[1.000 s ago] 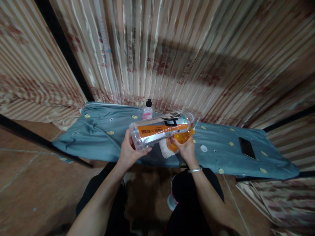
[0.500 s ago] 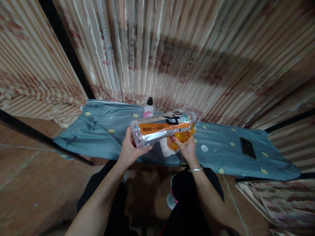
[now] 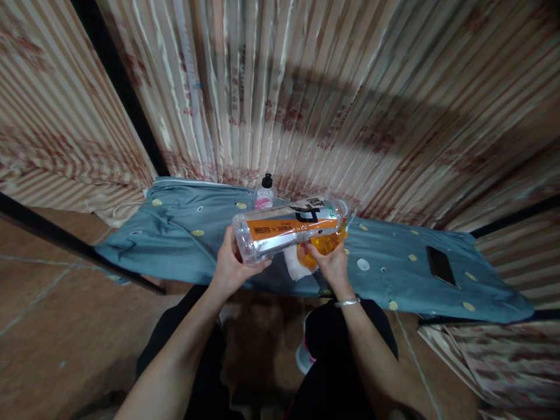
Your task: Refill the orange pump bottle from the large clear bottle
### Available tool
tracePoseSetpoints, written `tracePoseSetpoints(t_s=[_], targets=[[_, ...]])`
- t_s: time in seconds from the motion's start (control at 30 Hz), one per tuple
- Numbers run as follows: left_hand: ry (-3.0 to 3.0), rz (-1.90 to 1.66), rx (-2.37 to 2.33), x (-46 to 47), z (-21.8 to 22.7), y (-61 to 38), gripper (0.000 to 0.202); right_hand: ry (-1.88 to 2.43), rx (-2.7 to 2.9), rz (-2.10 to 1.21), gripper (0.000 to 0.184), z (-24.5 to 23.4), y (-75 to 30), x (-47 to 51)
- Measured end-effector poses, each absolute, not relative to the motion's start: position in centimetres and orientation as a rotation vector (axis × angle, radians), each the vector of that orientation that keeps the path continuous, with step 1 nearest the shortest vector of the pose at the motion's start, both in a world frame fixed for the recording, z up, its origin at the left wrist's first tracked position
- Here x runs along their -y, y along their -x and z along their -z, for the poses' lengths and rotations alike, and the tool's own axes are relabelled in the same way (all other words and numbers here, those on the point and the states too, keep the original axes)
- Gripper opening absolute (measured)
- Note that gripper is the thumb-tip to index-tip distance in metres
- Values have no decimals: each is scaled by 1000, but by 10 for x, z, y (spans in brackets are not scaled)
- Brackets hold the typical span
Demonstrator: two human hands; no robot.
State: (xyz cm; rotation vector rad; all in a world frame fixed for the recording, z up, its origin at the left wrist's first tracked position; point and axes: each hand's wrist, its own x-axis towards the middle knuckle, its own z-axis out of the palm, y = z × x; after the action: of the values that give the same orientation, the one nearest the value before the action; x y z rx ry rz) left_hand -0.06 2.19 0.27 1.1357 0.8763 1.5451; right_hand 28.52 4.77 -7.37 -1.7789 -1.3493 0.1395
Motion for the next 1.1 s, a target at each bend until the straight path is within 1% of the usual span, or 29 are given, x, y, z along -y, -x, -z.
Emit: tracePoseSetpoints(t_s=[0.3, 0.57, 0.77, 1.1], targets=[[-1167, -1590, -871, -24, 1, 0, 73, 1783, 1253, -256, 89, 63, -278, -46], [-1180, -1560, -891, -24, 2, 1, 79, 1794, 1255, -226, 93, 63, -278, -45], [-1194, -1557, -902, -24, 1, 1, 80, 1834, 1257, -252, 99, 60, -279, -45], [-1205, -1555, -887, -24, 0, 1, 80, 1858, 1238, -219, 97, 66, -281, -46]])
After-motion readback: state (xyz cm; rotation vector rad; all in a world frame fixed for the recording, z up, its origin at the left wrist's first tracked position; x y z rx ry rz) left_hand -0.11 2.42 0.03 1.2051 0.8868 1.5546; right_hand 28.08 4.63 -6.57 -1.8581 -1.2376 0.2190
